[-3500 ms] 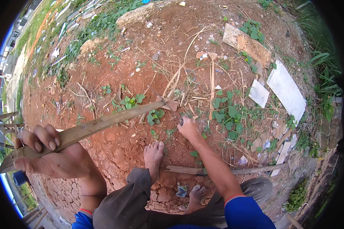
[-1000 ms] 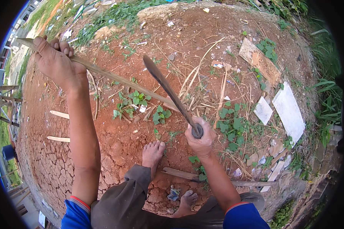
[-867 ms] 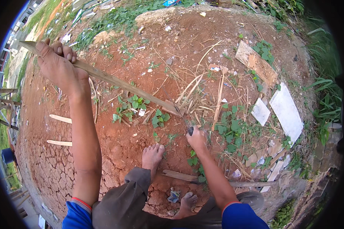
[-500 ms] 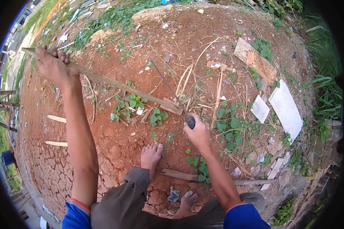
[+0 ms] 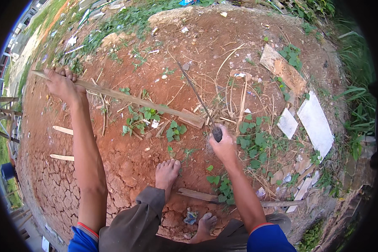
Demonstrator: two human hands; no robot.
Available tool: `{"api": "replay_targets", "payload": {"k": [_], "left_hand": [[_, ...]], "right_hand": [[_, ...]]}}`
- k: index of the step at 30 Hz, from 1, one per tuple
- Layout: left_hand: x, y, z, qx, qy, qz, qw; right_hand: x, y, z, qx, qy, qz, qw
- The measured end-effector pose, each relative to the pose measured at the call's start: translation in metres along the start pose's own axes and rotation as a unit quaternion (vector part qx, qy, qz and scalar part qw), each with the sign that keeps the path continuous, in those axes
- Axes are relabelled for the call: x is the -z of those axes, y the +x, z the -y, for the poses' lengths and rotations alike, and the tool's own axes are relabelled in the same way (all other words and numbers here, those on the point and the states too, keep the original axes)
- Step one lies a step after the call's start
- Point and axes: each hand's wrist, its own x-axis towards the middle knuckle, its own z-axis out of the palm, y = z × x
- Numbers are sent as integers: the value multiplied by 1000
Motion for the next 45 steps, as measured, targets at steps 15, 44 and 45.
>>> {"api": "replay_targets", "payload": {"k": [15, 44, 45], "left_hand": [[4, -27, -58, 92, -184, 198, 958], [136, -10, 35, 359, -217, -212, 883], [148, -14, 51, 357, -229, -217, 879]], "right_hand": [[1, -24, 43, -111, -76, 134, 982], [56, -27, 69, 13, 117, -232, 966], [61, -25, 76, -70, 227, -195, 952]]}}
